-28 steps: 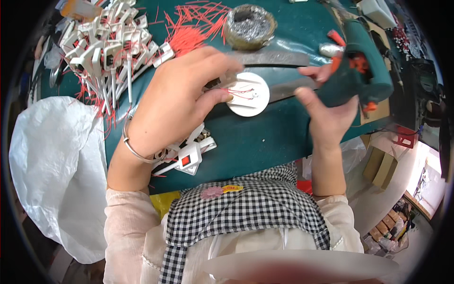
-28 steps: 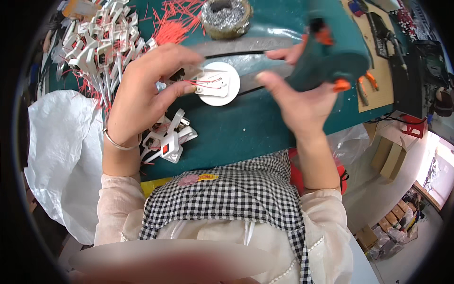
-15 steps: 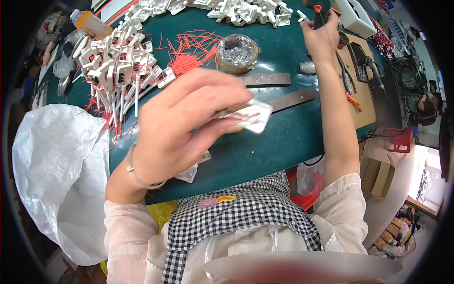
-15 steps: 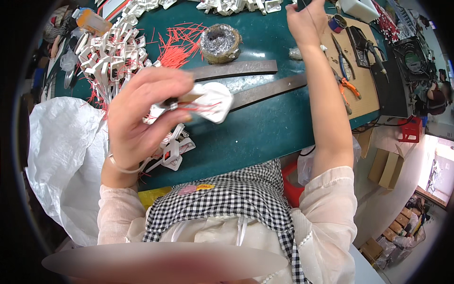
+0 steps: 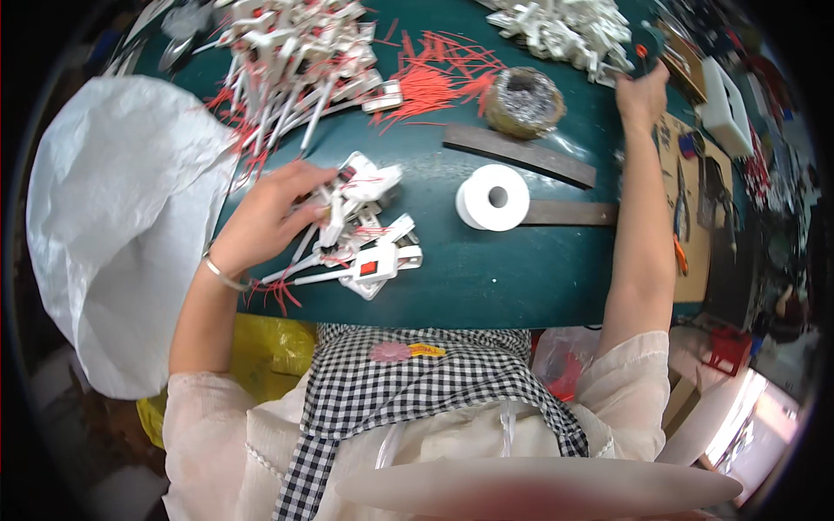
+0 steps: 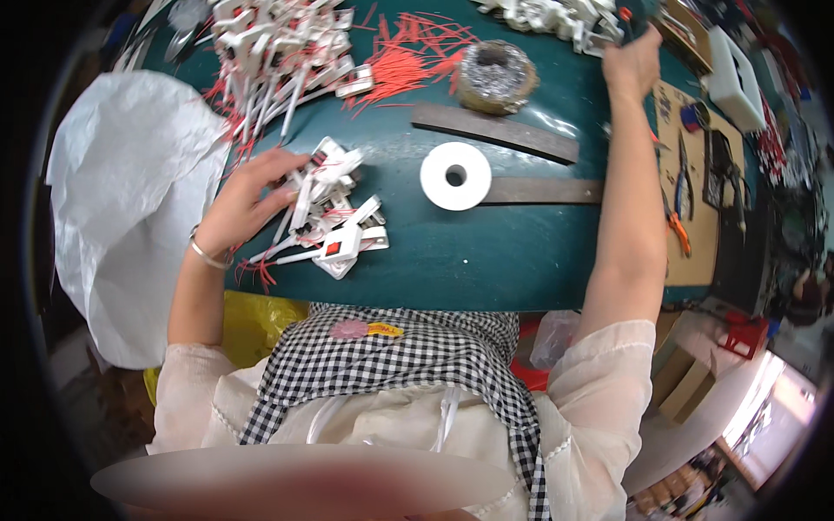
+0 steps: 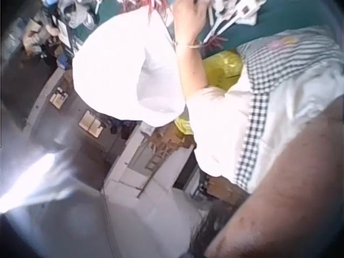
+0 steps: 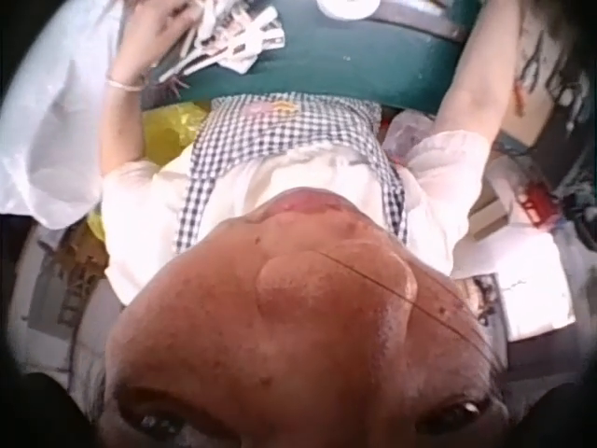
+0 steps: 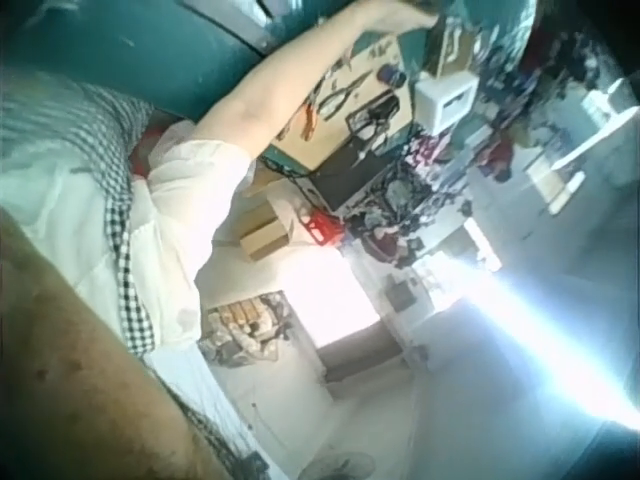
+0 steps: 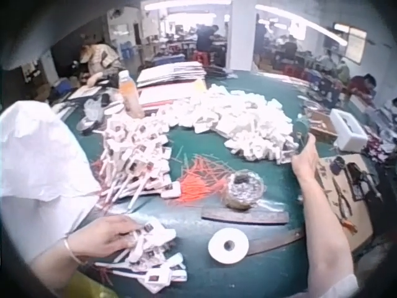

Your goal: The person assembles electrical components and electrical wires into a plastic housing for a lighting fixture, securing them with white tape and a hot glue gun.

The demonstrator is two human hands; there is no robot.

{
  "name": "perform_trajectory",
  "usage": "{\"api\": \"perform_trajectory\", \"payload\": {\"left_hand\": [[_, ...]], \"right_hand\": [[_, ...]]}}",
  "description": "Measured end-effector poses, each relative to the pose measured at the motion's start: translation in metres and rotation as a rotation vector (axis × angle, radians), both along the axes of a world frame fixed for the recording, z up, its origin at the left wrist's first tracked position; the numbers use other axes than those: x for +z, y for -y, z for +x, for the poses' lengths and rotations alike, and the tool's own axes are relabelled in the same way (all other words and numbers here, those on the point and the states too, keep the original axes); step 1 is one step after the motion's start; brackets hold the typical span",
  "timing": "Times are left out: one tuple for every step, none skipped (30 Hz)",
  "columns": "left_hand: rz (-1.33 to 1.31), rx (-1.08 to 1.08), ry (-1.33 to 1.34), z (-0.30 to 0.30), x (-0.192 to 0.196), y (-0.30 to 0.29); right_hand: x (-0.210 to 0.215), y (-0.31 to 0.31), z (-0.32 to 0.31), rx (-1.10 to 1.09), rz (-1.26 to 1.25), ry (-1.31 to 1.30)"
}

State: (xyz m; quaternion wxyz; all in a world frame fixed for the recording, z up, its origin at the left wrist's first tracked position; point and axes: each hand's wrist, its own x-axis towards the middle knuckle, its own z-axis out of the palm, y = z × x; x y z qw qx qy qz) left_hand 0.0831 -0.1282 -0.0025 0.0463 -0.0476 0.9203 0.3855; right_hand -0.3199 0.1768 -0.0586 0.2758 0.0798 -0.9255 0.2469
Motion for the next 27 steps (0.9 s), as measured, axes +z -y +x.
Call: {"api": "perform_trajectory", "payload": {"left_hand": [[-0.001, 0.032, -0.008, 0.001, 0.002, -0.004], [-0.052, 0.075, -0.096, 0.003, 0.001, -0.006], [-0.057, 0.086, -0.095, 0.002, 0.002, -0.006], [-0.087, 0.083, -0.083, 0.002, 0.004, -0.006], [-0.116, 0.075, -0.071, 0.001, 0.005, -0.005], [-0.17, 0.091, -0.056, -0.001, 0.005, -0.005], [-0.167, 0.091, -0.048, -0.002, 0.006, -0.006], [-0.076, 0.135, -0.023, -0.005, 0.007, -0.007], [0.014, 0.184, 0.0, -0.007, 0.009, -0.006], [0.092, 0.182, -0.063, -0.008, 0.012, -0.006], [0.284, 0.218, -0.045, -0.009, 0.015, -0.007], [0.357, 0.217, 0.001, -0.009, 0.015, -0.008], [0.435, 0.196, 0.047, -0.014, 0.013, -0.007], [0.438, 0.185, 0.049, -0.016, 0.012, -0.01], [0.169, 0.073, -0.005, -0.015, 0.013, -0.014], [-0.094, -0.055, -0.063, -0.02, 0.011, -0.016], [-0.091, -0.07, -0.062, -0.024, 0.012, -0.021], [-0.117, -0.064, -0.245, -0.027, 0.015, -0.029], [-0.141, -0.061, -0.43, -0.033, 0.02, -0.039], [0.082, 0.002, -0.348, -0.039, 0.025, -0.052], [0.084, -0.009, -0.348, -0.048, 0.027, -0.066], [0.336, 0.016, -0.274, -0.057, 0.03, -0.081], [0.587, 0.041, -0.194, -0.064, 0.032, -0.092], [0.582, 0.033, -0.194, -0.071, 0.03, -0.1], [0.698, -0.005, -0.214, -0.079, 0.025, -0.106], [0.814, -0.044, -0.232, -0.085, 0.023, -0.108], [0.816, -0.065, -0.219, -0.091, 0.023, -0.108]], "right_hand": [[0.003, 0.003, 0.006, 0.02, -0.028, 0.039], [0.005, 0.004, 0.007, 0.034, -0.018, 0.052], [0.007, 0.0, 0.009, 0.026, -0.006, 0.061], [0.008, 0.0, 0.017, 0.053, -0.032, -0.008], [0.014, -0.001, 0.023, 0.078, -0.073, 0.053], [0.024, -0.002, 0.035, 0.071, -0.083, 0.049], [0.031, -0.004, 0.046, 0.058, -0.093, 0.048], [0.03, -0.016, 0.043, 0.043, -0.035, -0.056], [0.042, -0.018, 0.06, 0.14, -0.117, -0.014], [0.039, -0.018, 0.071, 0.246, -0.274, -0.019], [0.037, -0.017, 0.083, 0.35, -0.433, -0.024], [0.041, -0.013, 0.104, 0.484, -0.596, 0.04], [0.048, -0.011, 0.127, 0.603, -0.753, 0.095], [0.058, -0.009, 0.151, 0.613, -0.748, 0.127], [0.059, -0.011, 0.165, 0.739, -0.853, 0.186], [0.064, -0.01, 0.183, 0.74, -0.871, 0.212], [0.066, -0.007, 0.2, 0.745, -0.893, 0.245], [0.066, -0.004, 0.214, 0.759, -0.915, 0.261], [0.066, -0.002, 0.225, 0.769, -0.937, 0.274], [0.065, 0.001, 0.235, 0.811, -0.994, 0.294], [0.062, 0.007, 0.244, 0.844, -1.046, 0.295], [0.06, 0.012, 0.251, 0.864, -1.087, 0.32], [0.058, 0.015, 0.258, 0.884, -1.129, 0.344], [0.057, 0.019, 0.265, 0.876, -1.137, 0.36], [0.055, 0.021, 0.272, 0.866, -1.147, 0.377], [0.049, 0.021, 0.276, 0.832, -1.119, 0.392], [0.047, 0.018, 0.278, 0.809, -1.124, 0.38]]}}
